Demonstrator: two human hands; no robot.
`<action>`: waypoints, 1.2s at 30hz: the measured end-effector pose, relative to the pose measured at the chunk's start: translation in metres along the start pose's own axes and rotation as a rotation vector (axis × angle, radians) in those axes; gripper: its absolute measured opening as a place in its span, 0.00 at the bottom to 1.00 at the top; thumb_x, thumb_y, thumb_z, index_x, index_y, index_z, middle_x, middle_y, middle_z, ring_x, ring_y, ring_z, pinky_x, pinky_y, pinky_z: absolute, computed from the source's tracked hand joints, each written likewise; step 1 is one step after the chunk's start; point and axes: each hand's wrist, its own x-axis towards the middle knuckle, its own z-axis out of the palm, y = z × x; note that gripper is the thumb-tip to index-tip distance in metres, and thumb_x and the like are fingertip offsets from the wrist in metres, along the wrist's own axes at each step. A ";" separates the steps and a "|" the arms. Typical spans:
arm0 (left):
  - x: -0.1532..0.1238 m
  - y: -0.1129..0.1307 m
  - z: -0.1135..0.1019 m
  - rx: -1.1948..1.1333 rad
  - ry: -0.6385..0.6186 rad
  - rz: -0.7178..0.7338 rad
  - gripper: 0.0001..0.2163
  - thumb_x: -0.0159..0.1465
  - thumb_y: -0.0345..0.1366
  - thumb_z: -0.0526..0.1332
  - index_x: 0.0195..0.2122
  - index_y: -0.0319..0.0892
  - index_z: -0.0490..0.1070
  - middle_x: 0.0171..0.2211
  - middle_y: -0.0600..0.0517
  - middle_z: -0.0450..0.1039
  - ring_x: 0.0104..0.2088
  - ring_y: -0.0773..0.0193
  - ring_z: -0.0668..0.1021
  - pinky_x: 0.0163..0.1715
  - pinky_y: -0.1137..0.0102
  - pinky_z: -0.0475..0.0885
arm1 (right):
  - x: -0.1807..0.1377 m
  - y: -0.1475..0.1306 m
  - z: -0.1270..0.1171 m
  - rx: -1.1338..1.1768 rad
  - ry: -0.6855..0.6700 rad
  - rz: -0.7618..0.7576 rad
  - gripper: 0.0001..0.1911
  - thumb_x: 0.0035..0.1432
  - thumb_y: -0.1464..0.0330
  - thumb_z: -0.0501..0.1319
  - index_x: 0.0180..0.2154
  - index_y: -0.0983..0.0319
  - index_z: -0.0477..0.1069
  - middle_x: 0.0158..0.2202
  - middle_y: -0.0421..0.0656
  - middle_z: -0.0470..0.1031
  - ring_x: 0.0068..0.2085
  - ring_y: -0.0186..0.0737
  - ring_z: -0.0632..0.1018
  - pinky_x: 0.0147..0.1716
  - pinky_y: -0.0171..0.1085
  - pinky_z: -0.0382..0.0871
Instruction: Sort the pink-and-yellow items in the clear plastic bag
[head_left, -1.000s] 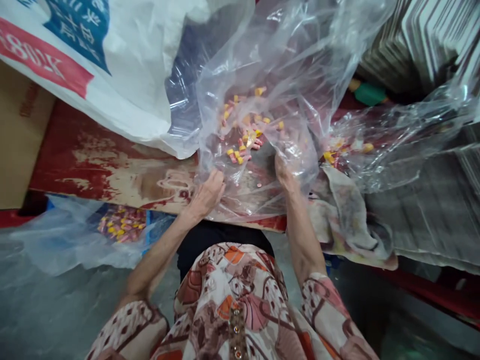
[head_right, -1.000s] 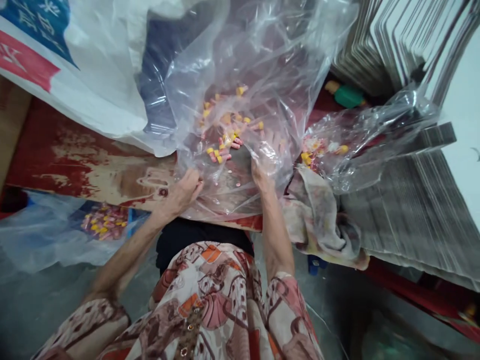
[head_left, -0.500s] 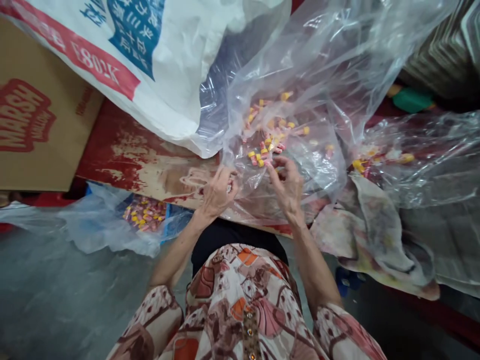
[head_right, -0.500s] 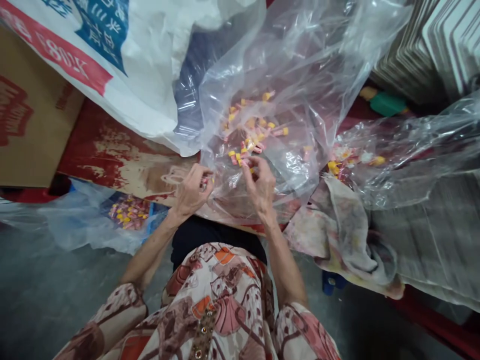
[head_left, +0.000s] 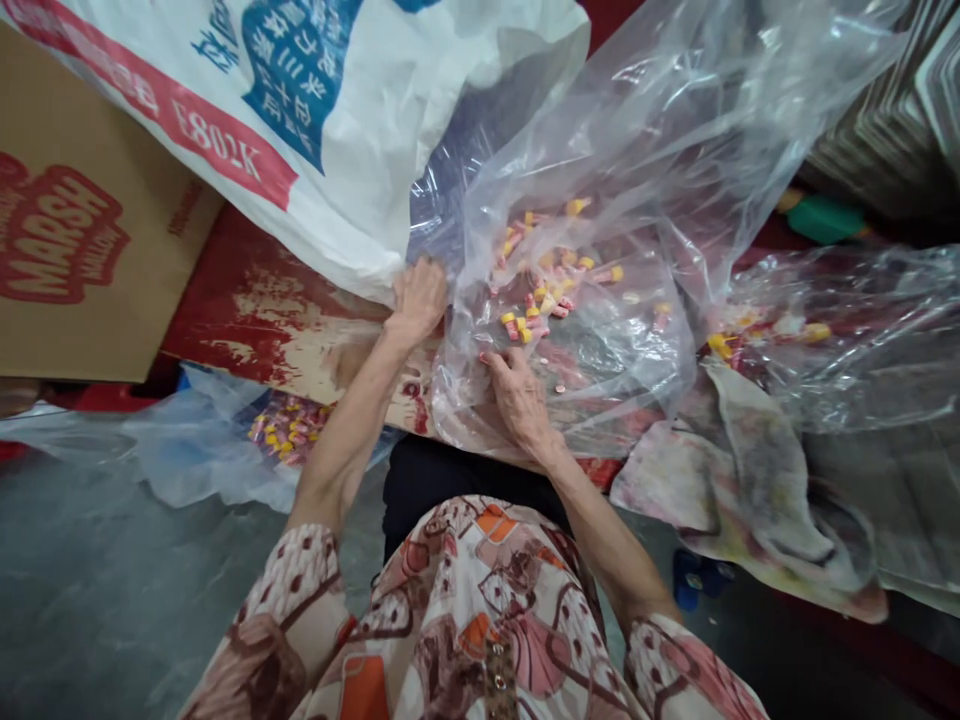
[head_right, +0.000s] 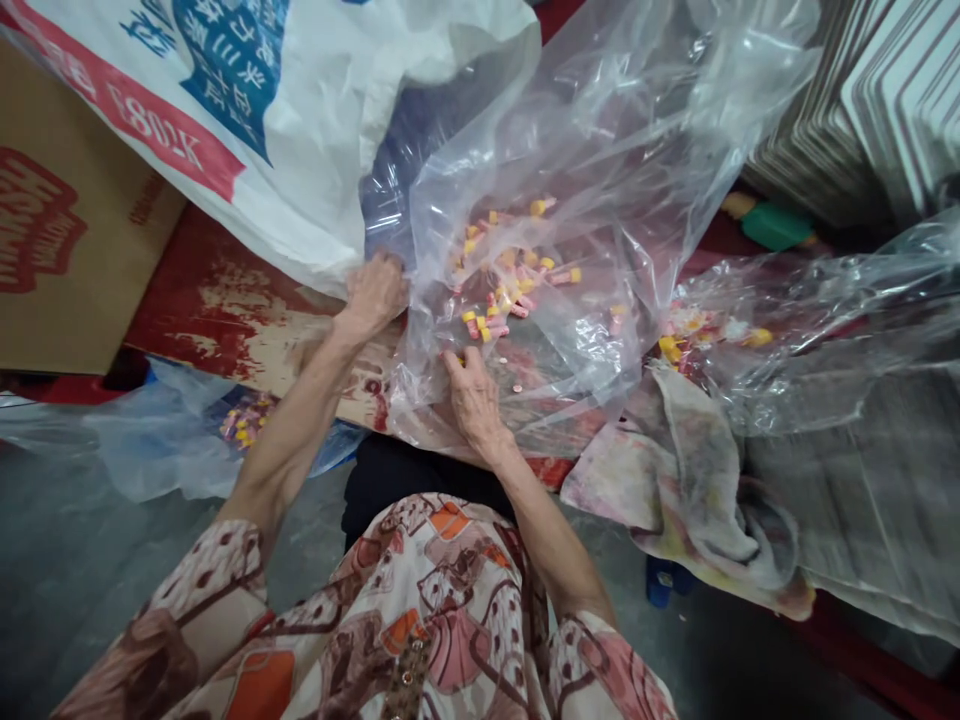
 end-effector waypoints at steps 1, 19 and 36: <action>0.008 -0.004 0.004 -0.004 -0.035 0.001 0.10 0.70 0.32 0.70 0.38 0.45 0.67 0.41 0.45 0.72 0.56 0.44 0.77 0.63 0.50 0.70 | 0.001 -0.001 -0.001 0.014 0.012 -0.004 0.20 0.76 0.71 0.53 0.59 0.56 0.81 0.48 0.49 0.75 0.40 0.45 0.75 0.40 0.40 0.75; -0.100 0.034 -0.054 -0.498 -0.427 -0.205 0.13 0.70 0.47 0.68 0.51 0.46 0.77 0.30 0.55 0.78 0.22 0.66 0.75 0.21 0.73 0.70 | 0.007 -0.016 -0.001 0.585 0.106 0.017 0.21 0.76 0.55 0.62 0.63 0.56 0.71 0.52 0.47 0.85 0.46 0.44 0.85 0.52 0.45 0.82; -0.111 0.051 -0.011 0.142 -0.520 0.202 0.08 0.80 0.36 0.55 0.54 0.44 0.72 0.50 0.42 0.82 0.48 0.53 0.84 0.49 0.63 0.77 | -0.022 0.070 -0.063 -0.124 0.496 0.234 0.20 0.79 0.66 0.50 0.55 0.60 0.81 0.53 0.56 0.85 0.53 0.53 0.85 0.58 0.54 0.81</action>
